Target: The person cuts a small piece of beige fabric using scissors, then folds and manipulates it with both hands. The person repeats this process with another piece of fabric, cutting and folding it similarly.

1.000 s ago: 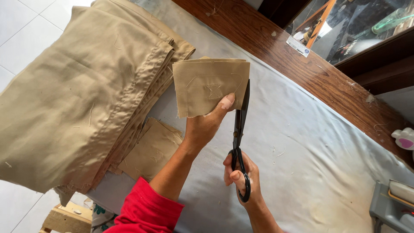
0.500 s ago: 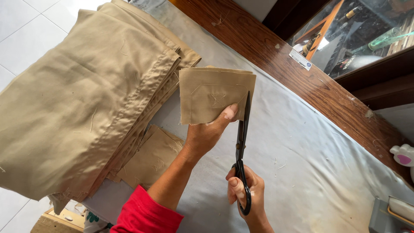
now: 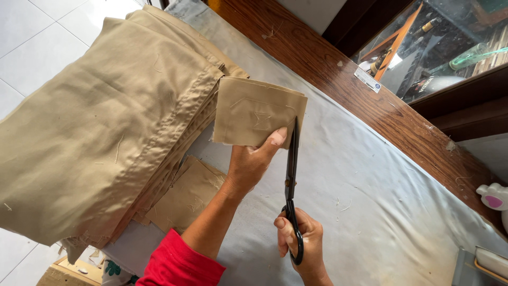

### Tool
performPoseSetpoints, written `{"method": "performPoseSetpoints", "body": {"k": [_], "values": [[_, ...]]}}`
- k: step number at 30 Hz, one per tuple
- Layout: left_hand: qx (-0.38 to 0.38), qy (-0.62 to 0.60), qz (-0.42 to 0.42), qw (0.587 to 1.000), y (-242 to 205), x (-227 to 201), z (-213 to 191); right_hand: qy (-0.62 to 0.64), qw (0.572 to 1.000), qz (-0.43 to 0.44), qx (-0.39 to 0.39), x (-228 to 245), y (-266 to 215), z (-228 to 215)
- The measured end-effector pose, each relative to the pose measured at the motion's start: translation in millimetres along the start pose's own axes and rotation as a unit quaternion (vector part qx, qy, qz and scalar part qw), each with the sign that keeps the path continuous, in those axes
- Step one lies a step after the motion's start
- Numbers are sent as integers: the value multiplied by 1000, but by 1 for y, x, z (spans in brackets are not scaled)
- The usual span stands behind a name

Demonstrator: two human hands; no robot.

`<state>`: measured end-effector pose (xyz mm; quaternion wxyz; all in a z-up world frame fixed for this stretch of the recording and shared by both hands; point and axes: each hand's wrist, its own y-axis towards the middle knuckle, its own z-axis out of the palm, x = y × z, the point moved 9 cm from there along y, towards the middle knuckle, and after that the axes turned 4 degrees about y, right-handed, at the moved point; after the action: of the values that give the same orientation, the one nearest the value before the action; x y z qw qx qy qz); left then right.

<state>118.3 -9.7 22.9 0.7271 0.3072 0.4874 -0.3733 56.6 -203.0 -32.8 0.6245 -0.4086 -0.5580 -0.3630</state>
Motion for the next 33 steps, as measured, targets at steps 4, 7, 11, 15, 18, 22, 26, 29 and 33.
{"method": "performPoseSetpoints", "body": {"k": [4, 7, 11, 15, 18, 22, 26, 29, 33], "values": [[-55, -16, 0, 998, 3, -1, -16, -26, 999, 27, 8, -9, -2, -4], [-21, 6, -22, 1000, 7, -11, -19, -15, 995, 90, 31, -28, -1, -10], [120, 34, -11, 992, 6, -37, 2, 30, 995, 50, 84, -22, 3, -5], [145, 3, -34, 989, 3, -40, 11, 27, 996, 47, 75, -22, 4, -10], [126, 36, -53, 990, 2, -34, 8, 34, 996, 49, 69, -23, 4, -11], [124, 36, -46, 990, 2, -34, 7, 21, 997, 56, 52, -26, 2, -15], [130, 61, -53, 988, 1, -34, 6, 23, 998, 53, 32, -26, 1, -17], [125, 62, -62, 988, 2, -31, 4, 34, 998, 54, 20, -23, 1, -17], [125, 77, -51, 988, 2, -38, 4, 34, 998, 48, 5, -16, 0, -14]]}}
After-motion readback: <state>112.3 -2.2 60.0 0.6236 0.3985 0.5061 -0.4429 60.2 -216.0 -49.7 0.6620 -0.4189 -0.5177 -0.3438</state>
